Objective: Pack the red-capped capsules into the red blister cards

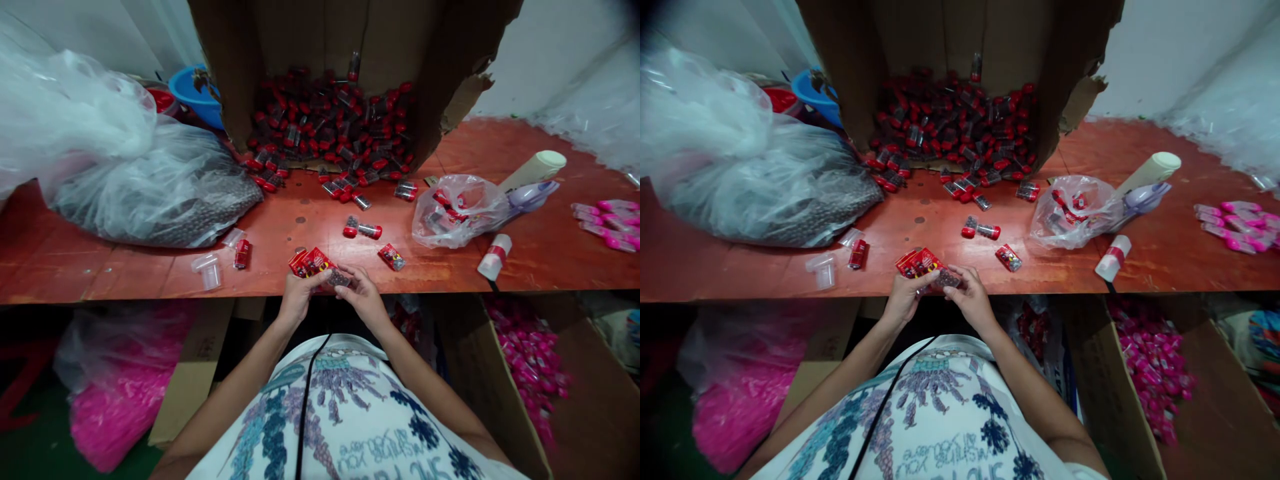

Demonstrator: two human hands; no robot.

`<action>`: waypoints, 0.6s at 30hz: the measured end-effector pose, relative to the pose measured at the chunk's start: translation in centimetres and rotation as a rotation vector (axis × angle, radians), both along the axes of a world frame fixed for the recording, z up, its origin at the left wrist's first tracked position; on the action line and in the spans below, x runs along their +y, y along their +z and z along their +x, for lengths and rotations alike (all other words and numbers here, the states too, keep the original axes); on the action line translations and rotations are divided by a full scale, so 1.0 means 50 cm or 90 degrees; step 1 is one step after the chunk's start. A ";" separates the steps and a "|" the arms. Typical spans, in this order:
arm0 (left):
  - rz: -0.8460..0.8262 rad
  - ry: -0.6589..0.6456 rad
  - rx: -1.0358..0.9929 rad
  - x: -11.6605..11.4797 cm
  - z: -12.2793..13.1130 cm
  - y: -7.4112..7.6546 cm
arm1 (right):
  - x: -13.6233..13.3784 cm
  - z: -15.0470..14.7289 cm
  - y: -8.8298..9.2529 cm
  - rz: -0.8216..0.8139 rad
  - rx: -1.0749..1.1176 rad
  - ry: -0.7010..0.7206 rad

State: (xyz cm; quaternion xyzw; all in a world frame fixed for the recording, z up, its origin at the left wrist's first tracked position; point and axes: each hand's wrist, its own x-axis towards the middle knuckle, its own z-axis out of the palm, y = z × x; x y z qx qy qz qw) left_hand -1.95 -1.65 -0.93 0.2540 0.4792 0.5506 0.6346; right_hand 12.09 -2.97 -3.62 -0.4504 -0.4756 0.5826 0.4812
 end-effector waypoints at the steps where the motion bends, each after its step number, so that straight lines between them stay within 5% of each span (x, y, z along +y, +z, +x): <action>1: -0.004 -0.007 0.004 -0.001 -0.001 0.001 | 0.002 0.003 0.001 0.015 0.003 0.011; 8: -0.043 -0.072 0.018 -0.004 0.003 -0.005 | 0.013 0.017 -0.010 0.099 -0.096 0.046; 14: -0.076 -0.111 0.010 0.001 0.016 -0.017 | 0.015 0.016 -0.015 0.129 -0.156 -0.051; 18: -0.143 -0.058 -0.040 0.013 0.023 -0.025 | 0.036 0.059 -0.022 0.126 -0.208 -0.111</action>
